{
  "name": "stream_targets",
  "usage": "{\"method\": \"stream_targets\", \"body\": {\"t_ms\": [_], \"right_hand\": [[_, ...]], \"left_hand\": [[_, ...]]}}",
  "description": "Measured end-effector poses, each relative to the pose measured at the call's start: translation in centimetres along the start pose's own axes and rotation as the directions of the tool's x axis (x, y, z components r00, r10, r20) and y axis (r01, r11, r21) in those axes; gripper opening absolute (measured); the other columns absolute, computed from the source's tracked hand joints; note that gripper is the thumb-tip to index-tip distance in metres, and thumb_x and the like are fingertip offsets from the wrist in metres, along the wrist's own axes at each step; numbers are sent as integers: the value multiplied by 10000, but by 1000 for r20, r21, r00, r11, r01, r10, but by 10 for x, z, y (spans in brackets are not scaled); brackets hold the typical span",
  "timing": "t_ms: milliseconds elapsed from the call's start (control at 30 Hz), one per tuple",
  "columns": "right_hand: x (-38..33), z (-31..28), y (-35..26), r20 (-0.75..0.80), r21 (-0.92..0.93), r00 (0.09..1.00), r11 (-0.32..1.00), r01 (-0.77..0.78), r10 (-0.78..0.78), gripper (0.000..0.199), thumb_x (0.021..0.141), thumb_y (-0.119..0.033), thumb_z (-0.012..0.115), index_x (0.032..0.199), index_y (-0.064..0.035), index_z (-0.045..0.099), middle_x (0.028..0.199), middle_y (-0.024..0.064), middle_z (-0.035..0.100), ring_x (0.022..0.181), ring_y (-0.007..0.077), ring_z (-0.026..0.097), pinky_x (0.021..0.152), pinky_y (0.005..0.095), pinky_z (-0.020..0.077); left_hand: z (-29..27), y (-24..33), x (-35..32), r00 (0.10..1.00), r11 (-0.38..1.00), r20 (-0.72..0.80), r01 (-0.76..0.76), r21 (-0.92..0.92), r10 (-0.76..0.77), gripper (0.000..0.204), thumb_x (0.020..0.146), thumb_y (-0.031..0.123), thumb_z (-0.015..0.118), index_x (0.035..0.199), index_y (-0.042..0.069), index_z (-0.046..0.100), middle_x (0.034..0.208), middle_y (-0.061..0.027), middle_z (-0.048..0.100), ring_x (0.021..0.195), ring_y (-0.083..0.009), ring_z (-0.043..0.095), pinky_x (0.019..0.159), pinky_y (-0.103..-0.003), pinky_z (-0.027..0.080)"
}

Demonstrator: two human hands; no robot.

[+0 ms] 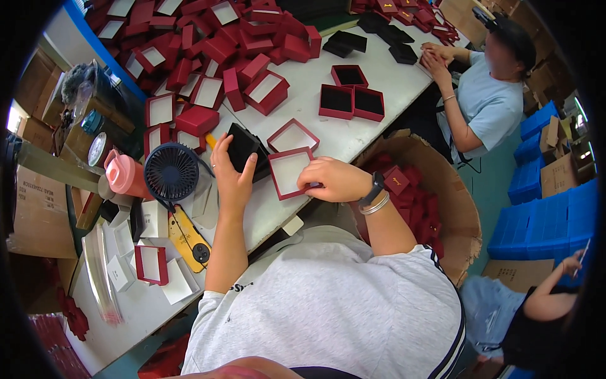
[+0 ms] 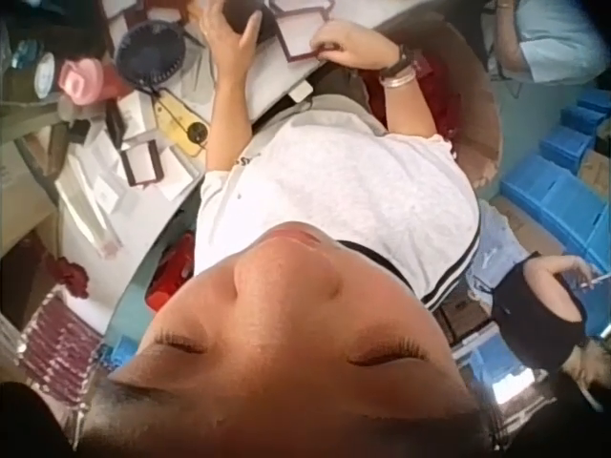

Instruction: Assembling small jewelry boxes by placing black inserts into red boxes and stacking them on a workbench.

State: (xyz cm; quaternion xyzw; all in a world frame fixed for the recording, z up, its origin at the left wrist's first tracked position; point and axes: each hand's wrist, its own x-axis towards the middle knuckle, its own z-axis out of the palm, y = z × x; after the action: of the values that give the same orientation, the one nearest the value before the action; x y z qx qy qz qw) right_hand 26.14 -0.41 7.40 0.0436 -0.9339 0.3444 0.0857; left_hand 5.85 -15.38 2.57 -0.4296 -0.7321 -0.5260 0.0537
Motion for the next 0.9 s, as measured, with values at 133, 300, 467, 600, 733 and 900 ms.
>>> {"method": "stream_targets", "body": {"t_ms": [133,300,467,600,733,900], "right_hand": [[-1,-12,-12,-44,-37,999,999,-19,17,100,788,-60,652,883,-53,622,849,63,618,830,257,572,841,365,454],[-1,-24,-20,126,5,992,1000,-21,20,104,770,-68,629,868,-44,605,831,78,609,816,270,578,816,374,469],[17,28,-5,-82,-185,992,980,74,-91,151,787,-107,637,932,-66,621,957,68,629,983,276,573,977,401,403],[32,39,8,-365,93,921,990,-105,132,250,873,-133,663,1103,-47,618,1032,73,639,1098,254,582,999,365,422],[37,37,15,-229,899,882,437,30,411,443,972,-158,612,1354,23,479,1173,99,617,1060,142,612,911,300,493],[37,50,20,-250,729,828,661,-180,502,522,929,-59,632,1395,-8,402,1081,74,613,1009,129,595,867,289,507]], "left_hand": [[0,0,-2,1000,994,-8,-18,105,19,656,779,279,775,1306,11,492,1404,-216,464,1278,-406,415,1094,-486,310],[4,7,-5,996,975,-65,-37,221,52,681,755,280,799,1307,21,495,1418,-206,448,1285,-401,404,1096,-499,295],[4,16,-6,982,970,-67,-159,186,174,685,744,301,800,1303,35,507,1434,-197,439,1290,-389,401,1101,-505,264],[0,20,-7,939,915,-40,-323,240,342,671,679,324,817,1243,60,567,1415,-176,480,1278,-354,436,1089,-490,269],[-5,35,-8,887,863,108,-463,204,450,611,633,346,807,1176,124,633,1359,-150,539,1245,-301,487,1072,-469,280],[-1,43,-7,903,867,270,-407,287,335,685,628,350,818,1249,149,611,1385,-124,518,1312,-312,431,1107,-520,226]]}}
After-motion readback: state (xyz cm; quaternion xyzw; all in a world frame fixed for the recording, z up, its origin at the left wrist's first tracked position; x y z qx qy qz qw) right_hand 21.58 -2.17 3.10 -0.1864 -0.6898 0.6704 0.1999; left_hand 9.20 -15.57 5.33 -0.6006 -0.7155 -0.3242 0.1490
